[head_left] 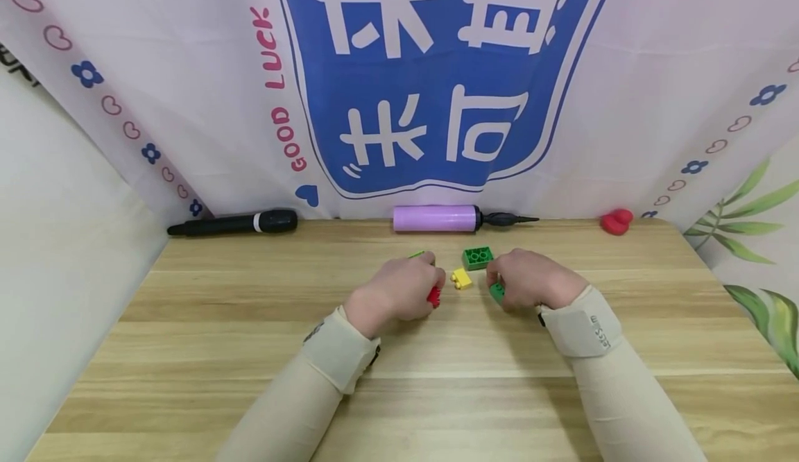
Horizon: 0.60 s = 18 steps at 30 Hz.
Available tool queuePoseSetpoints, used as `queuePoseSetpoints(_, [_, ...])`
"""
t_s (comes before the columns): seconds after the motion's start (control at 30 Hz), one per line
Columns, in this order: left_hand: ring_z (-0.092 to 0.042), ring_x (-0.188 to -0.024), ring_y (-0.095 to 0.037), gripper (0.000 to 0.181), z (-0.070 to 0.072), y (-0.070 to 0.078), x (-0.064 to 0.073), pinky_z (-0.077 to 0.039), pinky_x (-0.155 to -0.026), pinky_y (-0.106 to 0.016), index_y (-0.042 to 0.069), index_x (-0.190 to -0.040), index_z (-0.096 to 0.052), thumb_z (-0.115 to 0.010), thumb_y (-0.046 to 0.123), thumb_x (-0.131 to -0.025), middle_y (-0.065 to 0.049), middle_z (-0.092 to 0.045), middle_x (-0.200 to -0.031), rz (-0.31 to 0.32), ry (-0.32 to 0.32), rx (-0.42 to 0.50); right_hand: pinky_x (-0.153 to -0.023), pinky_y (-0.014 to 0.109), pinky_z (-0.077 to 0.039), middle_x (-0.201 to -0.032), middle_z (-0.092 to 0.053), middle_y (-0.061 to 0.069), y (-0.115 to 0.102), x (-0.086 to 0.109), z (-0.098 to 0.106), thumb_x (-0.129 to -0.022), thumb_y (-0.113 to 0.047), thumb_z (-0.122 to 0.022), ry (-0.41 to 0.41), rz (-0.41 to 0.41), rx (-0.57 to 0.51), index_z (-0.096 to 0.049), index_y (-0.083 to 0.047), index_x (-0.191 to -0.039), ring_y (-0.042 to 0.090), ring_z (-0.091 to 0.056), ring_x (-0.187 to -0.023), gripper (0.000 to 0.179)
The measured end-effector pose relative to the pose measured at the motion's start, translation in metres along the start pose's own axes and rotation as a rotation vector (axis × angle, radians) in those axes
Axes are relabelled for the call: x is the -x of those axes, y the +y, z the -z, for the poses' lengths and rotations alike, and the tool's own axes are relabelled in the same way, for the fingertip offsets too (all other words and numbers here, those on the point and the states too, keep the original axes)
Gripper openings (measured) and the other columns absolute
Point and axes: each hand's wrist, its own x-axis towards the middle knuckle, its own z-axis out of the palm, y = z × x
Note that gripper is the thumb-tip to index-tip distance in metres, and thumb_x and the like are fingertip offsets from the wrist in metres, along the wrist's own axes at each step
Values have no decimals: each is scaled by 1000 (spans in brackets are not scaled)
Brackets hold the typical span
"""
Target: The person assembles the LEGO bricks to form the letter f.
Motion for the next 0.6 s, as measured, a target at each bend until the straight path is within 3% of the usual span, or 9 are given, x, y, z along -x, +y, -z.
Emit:
queuePoseSetpoints(0.13, [-58,-87,-16,11,0,2,0,-51,-76,-30,18,-103,-71,-76,14,-95,1,-61,-99,-43,5,12,-66,32,-45,-84,-64,3,-1,0,-1,-76,0,-73,2,-12,2,-70,-13,-88,20,-56,-75,18])
queuePoseSetpoints(0.37, [-59,-84,-15,23,1,4,-3,-51,-77,-27,13,-117,-67,-77,13,-96,3,-64,-92,-67,6,173,-62,31,-43,-79,-62,4,0,-1,-2,-77,-2,-75,-10,-42,-18,-66,-13,-83,20,-55,-71,15])
queuePoseSetpoints(0.5, [-58,-81,-15,24,-1,3,-4,-51,-74,-27,13,-116,-65,-78,11,-96,2,-64,-89,-59,1,198,-61,31,-43,-78,-61,4,0,-1,-2,-76,-2,-75,-3,-35,-18,-66,-13,-82,20,-55,-70,16])
queuePoseSetpoints(0.6, [-60,-84,-16,31,-2,1,-5,-52,-77,-27,11,-124,-66,-78,11,-96,1,-66,-94,-48,-7,198,-61,31,-42,-78,-61,3,0,-1,-2,-76,-2,-75,-3,-25,-19,-66,-13,-82,20,-55,-70,16])
